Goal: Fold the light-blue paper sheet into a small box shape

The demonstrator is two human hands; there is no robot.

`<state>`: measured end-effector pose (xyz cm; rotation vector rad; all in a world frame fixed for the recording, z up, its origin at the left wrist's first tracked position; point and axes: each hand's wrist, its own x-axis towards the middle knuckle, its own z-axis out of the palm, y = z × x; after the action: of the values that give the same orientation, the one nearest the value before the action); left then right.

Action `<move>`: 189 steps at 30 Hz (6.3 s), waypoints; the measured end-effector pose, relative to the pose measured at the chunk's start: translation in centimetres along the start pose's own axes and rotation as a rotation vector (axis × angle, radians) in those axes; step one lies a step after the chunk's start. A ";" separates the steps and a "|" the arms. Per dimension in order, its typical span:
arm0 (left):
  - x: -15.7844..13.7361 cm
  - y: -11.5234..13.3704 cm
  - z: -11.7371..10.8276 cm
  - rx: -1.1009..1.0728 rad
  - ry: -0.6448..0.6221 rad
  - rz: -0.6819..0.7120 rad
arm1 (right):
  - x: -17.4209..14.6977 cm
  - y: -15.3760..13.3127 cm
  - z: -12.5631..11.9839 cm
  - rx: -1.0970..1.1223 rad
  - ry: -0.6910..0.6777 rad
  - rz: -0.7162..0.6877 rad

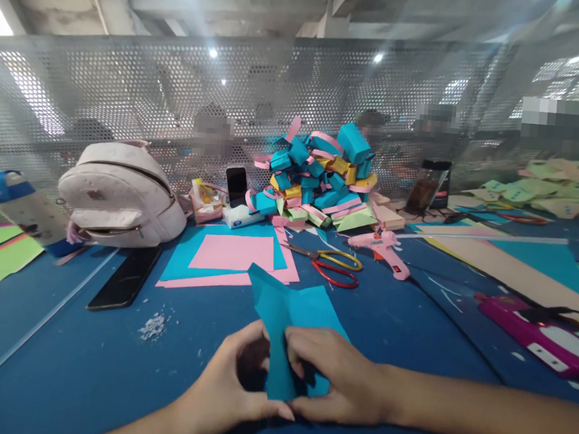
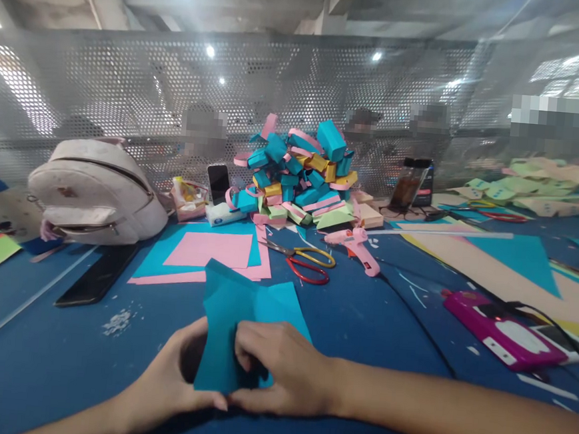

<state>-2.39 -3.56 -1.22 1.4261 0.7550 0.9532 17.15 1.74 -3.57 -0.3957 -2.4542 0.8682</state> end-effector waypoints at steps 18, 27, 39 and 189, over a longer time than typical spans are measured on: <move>-0.4 -0.8 0.0 0.052 0.059 -0.011 | 0.2 0.0 -0.1 0.048 -0.052 -0.023; -0.5 -1.1 -0.1 0.001 0.033 0.008 | 0.2 0.1 -0.3 0.056 -0.072 -0.040; -0.5 -1.4 -0.1 -0.037 0.036 -0.015 | 0.2 0.0 -0.2 0.080 -0.061 -0.020; 2.6 5.8 -9.1 0.848 0.216 0.095 | 0.9 -6.1 -10.4 -0.002 0.138 0.164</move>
<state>-9.75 2.40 4.53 2.1167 1.3626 0.9050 21.51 2.77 7.65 -0.6435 -2.3206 0.8738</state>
